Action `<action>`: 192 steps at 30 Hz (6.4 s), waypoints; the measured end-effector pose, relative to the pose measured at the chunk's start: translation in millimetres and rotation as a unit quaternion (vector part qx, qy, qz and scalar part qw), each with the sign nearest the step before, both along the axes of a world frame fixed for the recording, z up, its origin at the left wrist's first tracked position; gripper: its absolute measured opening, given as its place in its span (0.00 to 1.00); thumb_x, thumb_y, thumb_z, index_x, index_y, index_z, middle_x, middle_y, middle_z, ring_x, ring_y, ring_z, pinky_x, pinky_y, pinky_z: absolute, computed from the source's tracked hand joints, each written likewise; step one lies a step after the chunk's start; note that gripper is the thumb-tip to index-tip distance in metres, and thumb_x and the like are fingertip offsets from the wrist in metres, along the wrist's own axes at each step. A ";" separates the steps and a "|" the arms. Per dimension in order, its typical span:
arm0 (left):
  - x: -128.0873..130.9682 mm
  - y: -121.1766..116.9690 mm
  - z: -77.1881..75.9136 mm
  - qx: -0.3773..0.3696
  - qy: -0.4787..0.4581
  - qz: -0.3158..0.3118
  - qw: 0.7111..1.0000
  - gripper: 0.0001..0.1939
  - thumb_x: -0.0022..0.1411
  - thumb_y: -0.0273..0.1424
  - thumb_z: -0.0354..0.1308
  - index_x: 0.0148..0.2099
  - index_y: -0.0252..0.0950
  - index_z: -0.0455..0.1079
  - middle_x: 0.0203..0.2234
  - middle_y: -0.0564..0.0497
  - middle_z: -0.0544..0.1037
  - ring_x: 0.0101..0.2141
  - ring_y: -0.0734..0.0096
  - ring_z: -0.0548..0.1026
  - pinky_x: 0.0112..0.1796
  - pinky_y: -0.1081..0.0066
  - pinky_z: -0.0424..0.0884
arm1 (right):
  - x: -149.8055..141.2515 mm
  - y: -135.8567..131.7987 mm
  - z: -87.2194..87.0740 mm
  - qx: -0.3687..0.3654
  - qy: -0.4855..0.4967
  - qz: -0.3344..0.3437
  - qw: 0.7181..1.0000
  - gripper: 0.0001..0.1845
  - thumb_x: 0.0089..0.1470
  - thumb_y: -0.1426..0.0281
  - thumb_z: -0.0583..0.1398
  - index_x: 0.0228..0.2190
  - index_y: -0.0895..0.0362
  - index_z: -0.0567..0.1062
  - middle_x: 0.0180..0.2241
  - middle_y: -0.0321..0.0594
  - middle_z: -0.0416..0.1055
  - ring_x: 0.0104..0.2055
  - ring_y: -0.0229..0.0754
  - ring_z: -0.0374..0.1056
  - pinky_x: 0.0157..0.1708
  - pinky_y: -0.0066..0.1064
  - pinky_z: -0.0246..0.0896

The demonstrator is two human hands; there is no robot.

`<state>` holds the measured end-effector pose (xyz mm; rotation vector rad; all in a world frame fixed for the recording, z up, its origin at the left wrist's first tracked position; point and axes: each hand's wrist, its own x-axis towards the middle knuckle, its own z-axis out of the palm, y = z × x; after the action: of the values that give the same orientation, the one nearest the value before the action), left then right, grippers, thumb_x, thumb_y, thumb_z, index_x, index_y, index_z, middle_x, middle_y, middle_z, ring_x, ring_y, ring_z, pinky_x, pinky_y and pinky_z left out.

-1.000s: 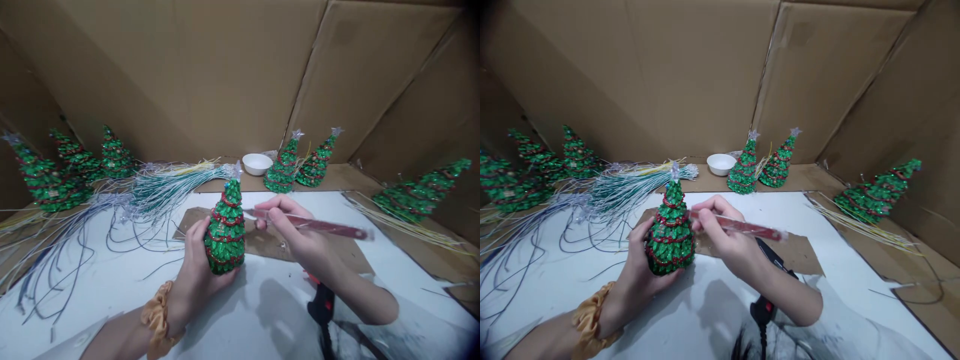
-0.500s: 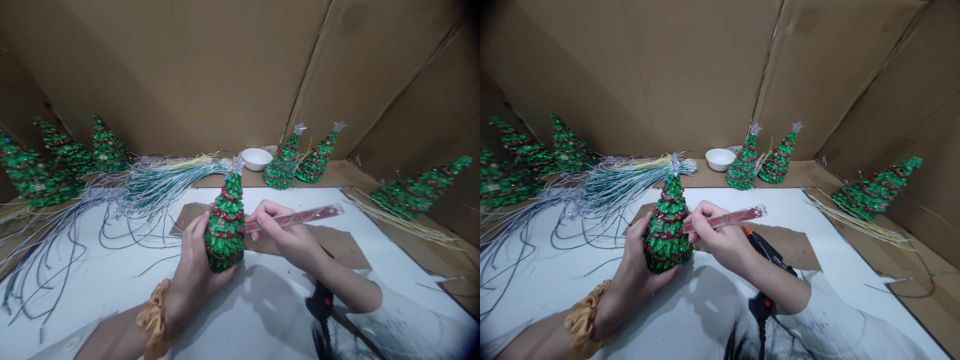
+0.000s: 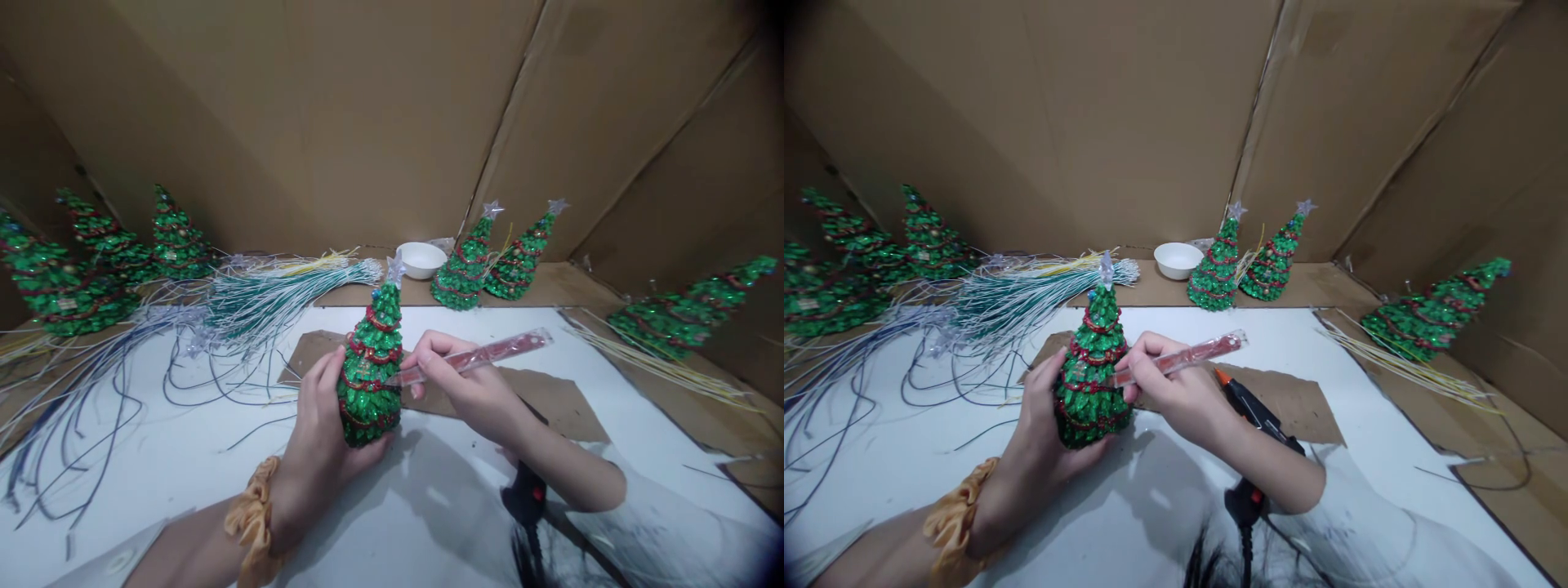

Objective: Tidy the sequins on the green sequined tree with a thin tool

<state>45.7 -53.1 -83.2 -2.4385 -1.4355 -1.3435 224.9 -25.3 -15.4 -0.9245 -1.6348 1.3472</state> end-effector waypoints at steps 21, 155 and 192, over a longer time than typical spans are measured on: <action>-0.4 2.0 -2.4 0.022 0.008 0.004 1.000 0.49 0.44 0.34 0.63 0.61 0.26 0.39 0.49 0.32 0.58 0.49 0.49 0.59 0.46 0.53 0.63 | -1.5 -1.6 2.1 -0.004 -0.002 -0.018 1.000 0.13 0.57 0.64 0.51 0.23 0.56 0.64 0.20 0.33 0.65 0.25 0.34 0.62 0.26 0.27 0.58; -1.0 -2.4 0.1 -0.017 0.036 0.020 0.999 0.49 0.49 0.38 0.61 0.63 0.31 0.35 0.52 0.35 0.57 0.51 0.51 0.59 0.49 0.53 0.61 | -16.7 -17.0 -18.1 0.050 0.015 -0.133 0.990 0.06 0.51 0.66 0.58 0.28 0.56 0.68 0.27 0.34 0.68 0.27 0.34 0.65 0.27 0.25 0.62; -0.2 -6.5 2.3 -0.026 0.028 0.019 0.999 0.48 0.50 0.36 0.61 0.64 0.35 0.33 0.51 0.36 0.57 0.51 0.51 0.60 0.47 0.52 0.64 | -16.0 -19.4 -5.7 0.094 -0.105 -0.084 0.986 0.06 0.54 0.69 0.54 0.26 0.55 0.61 0.24 0.30 0.60 0.22 0.31 0.56 0.21 0.23 0.50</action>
<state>45.5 -59.6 -80.9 -2.4468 -1.5136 -1.2356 208.9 -44.7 -21.1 -1.0927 -1.7641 0.9897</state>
